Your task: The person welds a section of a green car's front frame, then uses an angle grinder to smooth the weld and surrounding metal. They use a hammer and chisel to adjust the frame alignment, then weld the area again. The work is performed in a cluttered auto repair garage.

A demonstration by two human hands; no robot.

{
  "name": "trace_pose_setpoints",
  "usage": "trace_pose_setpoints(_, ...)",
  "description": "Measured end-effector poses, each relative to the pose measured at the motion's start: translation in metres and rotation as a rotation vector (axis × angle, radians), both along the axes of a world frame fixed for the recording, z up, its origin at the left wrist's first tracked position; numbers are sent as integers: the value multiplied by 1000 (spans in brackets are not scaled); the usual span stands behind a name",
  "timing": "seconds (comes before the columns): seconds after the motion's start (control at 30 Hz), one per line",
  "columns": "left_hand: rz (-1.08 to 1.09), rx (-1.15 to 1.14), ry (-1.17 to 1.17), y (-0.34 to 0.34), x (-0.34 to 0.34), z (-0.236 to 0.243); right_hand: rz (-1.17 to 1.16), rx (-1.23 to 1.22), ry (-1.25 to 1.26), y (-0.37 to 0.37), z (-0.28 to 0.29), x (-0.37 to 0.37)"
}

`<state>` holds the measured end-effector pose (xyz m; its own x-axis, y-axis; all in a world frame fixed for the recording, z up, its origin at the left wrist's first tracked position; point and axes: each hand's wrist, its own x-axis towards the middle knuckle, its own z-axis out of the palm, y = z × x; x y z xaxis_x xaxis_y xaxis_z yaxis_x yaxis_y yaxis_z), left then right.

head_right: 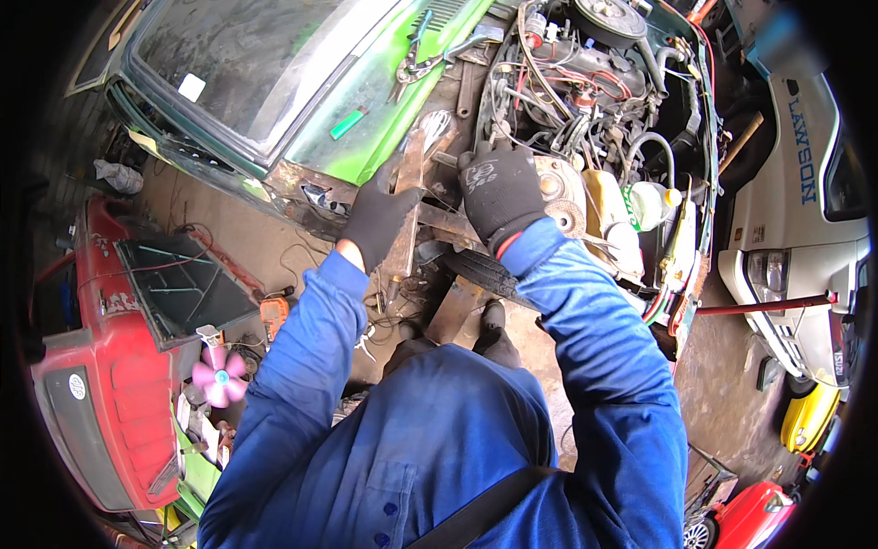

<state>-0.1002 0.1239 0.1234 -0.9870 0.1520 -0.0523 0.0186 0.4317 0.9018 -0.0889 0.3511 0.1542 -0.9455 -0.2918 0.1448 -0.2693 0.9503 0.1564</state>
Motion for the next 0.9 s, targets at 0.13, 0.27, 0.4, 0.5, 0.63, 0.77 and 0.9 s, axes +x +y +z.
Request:
trace_pose_setpoints(0.13, 41, -116, 61, 29, -48, -35, 41, -397, 193, 70, 45, 39)
trace_pose_setpoints(0.27, 103, -471, 17, 46, -94, -57, -234, -535, 216, 144, 80, 83)
trace_pose_setpoints(0.4, 77, -611, -73, 63, -110, -74, -513, -627, 143, 192, 80, 146)
trace_pose_setpoints(0.5, 59, -534, -66, 70, -111, -80, -585, -708, 217, 225, 53, 189)
trace_pose_setpoints(0.63, -40, -524, -72, 71, -98, -67, -819, -607, 147, 270, -2, 224)
trace_pose_setpoints(0.77, -86, -409, -58, 63, -61, -37, -908, -697, 11, 292, -62, 237)
trace_pose_setpoints(0.9, -100, -380, 212, 39, -46, -4, -974, -702, -42, 309, -104, 230)
